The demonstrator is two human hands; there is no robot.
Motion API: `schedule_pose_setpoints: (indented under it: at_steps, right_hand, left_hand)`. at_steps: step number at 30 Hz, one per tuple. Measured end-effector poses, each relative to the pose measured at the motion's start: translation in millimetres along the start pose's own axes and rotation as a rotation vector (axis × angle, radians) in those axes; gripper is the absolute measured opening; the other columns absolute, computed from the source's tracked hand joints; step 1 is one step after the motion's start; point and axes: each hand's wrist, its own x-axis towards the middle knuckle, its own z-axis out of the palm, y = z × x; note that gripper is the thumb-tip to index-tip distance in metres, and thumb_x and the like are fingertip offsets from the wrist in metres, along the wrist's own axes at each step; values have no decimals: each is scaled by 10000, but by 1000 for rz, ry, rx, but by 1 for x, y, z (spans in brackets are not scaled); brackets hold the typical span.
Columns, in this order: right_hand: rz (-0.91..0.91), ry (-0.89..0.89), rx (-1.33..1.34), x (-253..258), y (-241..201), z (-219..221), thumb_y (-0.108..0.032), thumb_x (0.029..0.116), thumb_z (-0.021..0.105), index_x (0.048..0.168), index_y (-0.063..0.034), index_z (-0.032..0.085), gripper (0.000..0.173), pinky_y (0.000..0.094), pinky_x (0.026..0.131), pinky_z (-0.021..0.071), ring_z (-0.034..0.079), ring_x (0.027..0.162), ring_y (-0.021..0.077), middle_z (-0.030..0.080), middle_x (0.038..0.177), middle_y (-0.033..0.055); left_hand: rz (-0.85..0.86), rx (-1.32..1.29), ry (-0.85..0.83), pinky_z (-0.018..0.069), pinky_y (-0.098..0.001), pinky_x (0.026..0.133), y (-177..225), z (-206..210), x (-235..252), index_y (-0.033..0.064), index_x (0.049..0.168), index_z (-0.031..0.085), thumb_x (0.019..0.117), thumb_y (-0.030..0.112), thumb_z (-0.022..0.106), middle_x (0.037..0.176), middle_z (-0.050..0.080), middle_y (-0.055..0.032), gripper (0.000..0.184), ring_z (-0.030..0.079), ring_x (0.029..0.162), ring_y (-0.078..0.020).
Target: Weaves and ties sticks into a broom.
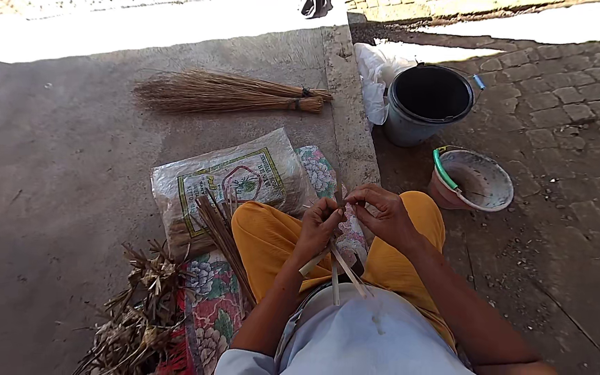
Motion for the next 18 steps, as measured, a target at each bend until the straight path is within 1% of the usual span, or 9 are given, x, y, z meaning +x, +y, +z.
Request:
schedule_pose_setpoints:
  at_steps: [2, 4, 5, 6, 8, 10, 11, 14, 18]
  right_hand:
    - [-1, -2, -66, 2, 1, -4, 10, 871, 633, 1072, 17, 716, 217, 234, 791, 564, 648, 864, 109, 688, 1025, 106]
    - [43, -79, -144, 3, 4, -5, -29, 860, 658, 1148, 13, 702, 295, 313, 761, 563, 641, 856, 169, 674, 1038, 117]
    - [64, -140, -179, 4, 5, -5, -54, 859, 682, 1166, 3, 706, 314, 365, 761, 558, 637, 867, 199, 670, 1041, 118]
    - [71, -193, -212, 3, 7, -3, -74, 852, 703, 1151, -13, 723, 307, 418, 762, 552, 643, 868, 223, 673, 1026, 114]
    - [66, -266, -251, 2, 9, 0, -91, 842, 714, 1051, -48, 750, 216, 480, 754, 514, 650, 848, 240, 684, 963, 89]
    - [47, -307, -280, 1, 10, 0, -86, 844, 704, 929, -76, 754, 98, 486, 760, 490, 649, 816, 227, 697, 902, 68]
    - [41, -328, -298, 0, 9, 1, -78, 853, 701, 903, -78, 758, 76, 486, 771, 486, 653, 804, 223, 706, 886, 64]
    - [23, -369, -371, -3, 7, 5, -60, 869, 691, 872, -56, 756, 64, 490, 778, 505, 676, 783, 242, 718, 847, 85]
    - [-15, -469, -450, -4, 12, 12, -37, 895, 668, 881, -5, 736, 76, 505, 810, 517, 700, 858, 311, 710, 847, 145]
  left_hand:
    - [10, 79, -22, 505, -174, 637, -1, -3, 0, 7, 939, 611, 960, -53, 589, 757, 649, -4, 67, 600, 660, -28]
    - [21, 175, -53, 506, -180, 629, -4, -4, 0, 8, 943, 624, 943, -28, 618, 752, 640, 0, 36, 597, 651, -28]
    - [22, 246, -75, 505, -188, 633, -6, -5, 0, 16, 945, 632, 943, 5, 625, 753, 634, 7, 13, 595, 656, -25]
    - [19, 322, -94, 501, -200, 639, -8, -6, 1, 25, 943, 647, 942, 44, 630, 753, 631, 15, 26, 589, 659, -25]
    - [-7, 410, -132, 505, -219, 649, -10, -9, 2, 39, 939, 658, 950, 84, 634, 752, 630, 24, 53, 587, 658, -28]
    - [-49, 412, -152, 498, -217, 645, -10, -10, 3, 37, 931, 653, 955, 79, 639, 738, 626, 24, 50, 582, 649, -29]
    - [-74, 405, -158, 492, -209, 634, -9, -11, 4, 34, 921, 647, 956, 70, 643, 725, 623, 23, 50, 578, 639, -26]
    - [-135, 423, -197, 479, -205, 624, -9, -14, 6, 31, 907, 639, 952, 67, 654, 710, 611, 24, 59, 562, 623, -26]
    - [-209, 396, -214, 476, -194, 604, -11, -17, 9, 9, 910, 646, 949, 32, 667, 698, 611, 17, 49, 551, 599, -26]
